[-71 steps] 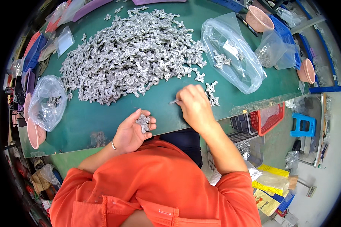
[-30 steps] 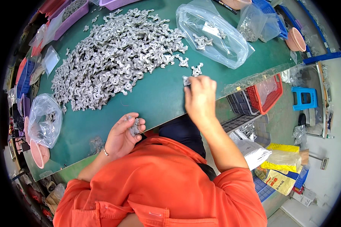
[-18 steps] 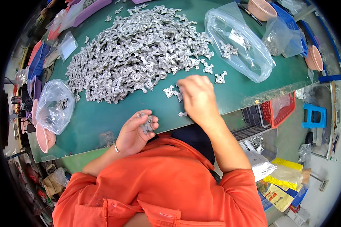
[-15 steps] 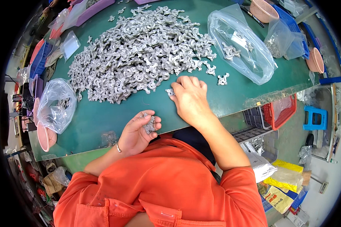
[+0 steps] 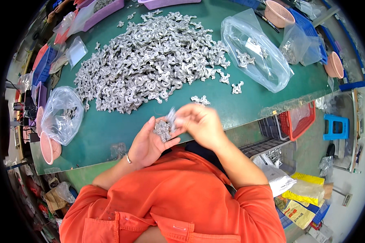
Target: The person sorts small, grey, cross-shaped plastic parts on a green table. They pick up handfuls of parts, separate them, and place them into a clear plastic bag. The person also handles a pink plastic basket and a clear plastic bag during the process.
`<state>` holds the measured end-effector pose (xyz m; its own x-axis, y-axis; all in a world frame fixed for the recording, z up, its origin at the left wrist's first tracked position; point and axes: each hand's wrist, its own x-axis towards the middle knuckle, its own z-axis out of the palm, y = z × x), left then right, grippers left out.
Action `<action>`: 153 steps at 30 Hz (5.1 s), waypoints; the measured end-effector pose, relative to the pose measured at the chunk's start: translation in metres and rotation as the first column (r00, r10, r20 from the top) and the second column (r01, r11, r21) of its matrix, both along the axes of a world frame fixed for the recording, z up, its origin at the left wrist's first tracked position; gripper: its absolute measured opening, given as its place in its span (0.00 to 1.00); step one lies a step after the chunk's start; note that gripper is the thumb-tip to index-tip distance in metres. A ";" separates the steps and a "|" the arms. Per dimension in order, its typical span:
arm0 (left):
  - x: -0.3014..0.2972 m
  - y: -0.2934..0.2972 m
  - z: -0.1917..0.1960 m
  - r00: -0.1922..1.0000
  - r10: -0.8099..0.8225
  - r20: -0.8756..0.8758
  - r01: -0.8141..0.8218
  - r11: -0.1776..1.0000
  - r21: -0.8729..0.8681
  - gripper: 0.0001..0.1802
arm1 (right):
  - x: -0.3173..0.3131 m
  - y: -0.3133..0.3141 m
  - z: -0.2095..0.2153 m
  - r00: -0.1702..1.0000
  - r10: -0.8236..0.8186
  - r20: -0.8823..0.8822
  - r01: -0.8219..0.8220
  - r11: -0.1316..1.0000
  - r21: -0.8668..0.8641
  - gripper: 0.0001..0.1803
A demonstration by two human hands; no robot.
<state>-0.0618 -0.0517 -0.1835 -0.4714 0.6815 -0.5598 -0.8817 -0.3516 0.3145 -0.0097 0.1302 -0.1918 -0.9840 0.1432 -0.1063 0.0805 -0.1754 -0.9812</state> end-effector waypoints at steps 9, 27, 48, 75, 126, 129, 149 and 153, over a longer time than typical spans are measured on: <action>0.005 -0.014 -0.011 0.992 -0.098 -0.076 0.093 0.993 -0.076 0.08 | -0.004 0.047 -0.010 0.985 -0.056 -0.162 0.167 0.521 0.837 0.14; 0.005 -0.013 -0.013 0.993 -0.075 -0.087 0.071 0.996 -0.055 0.07 | 0.029 0.109 0.003 0.965 -0.143 -0.219 0.261 0.494 0.830 0.11; 0.003 -0.015 -0.014 0.988 -0.102 -0.117 0.100 0.995 -0.024 0.11 | 0.034 0.092 0.003 0.917 -0.385 -0.108 0.281 0.430 0.858 0.05; 0.007 0.001 -0.008 0.982 -0.131 -0.139 0.136 0.990 0.027 0.22 | 0.040 0.014 0.004 0.975 -0.203 0.090 0.203 0.979 0.000 0.07; -0.001 -0.015 -0.016 0.996 -0.084 -0.030 0.083 0.996 -0.025 0.11 | -0.002 0.055 -0.021 0.951 0.030 -0.309 0.220 0.636 0.740 0.13; -0.001 -0.015 -0.017 0.995 -0.090 -0.034 0.089 0.996 -0.020 0.11 | 0.006 0.062 -0.023 0.899 -0.356 -0.256 0.438 0.703 0.559 0.10; 0.001 -0.013 -0.019 0.997 -0.062 -0.051 0.064 0.997 0.040 0.16 | 0.009 0.009 -0.017 0.924 -0.382 -0.003 0.343 0.826 0.448 0.13; 0.003 -0.010 -0.015 0.998 -0.038 -0.040 0.040 0.998 0.057 0.17 | 0.016 -0.020 0.024 0.987 -0.007 -0.163 0.069 0.923 0.380 0.15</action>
<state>-0.0591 -0.0615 -0.1981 -0.4644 0.7306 -0.5006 -0.8827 -0.3356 0.3290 0.0058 0.1105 -0.1680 -0.9766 0.1799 0.1181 -0.0779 0.2162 -0.9732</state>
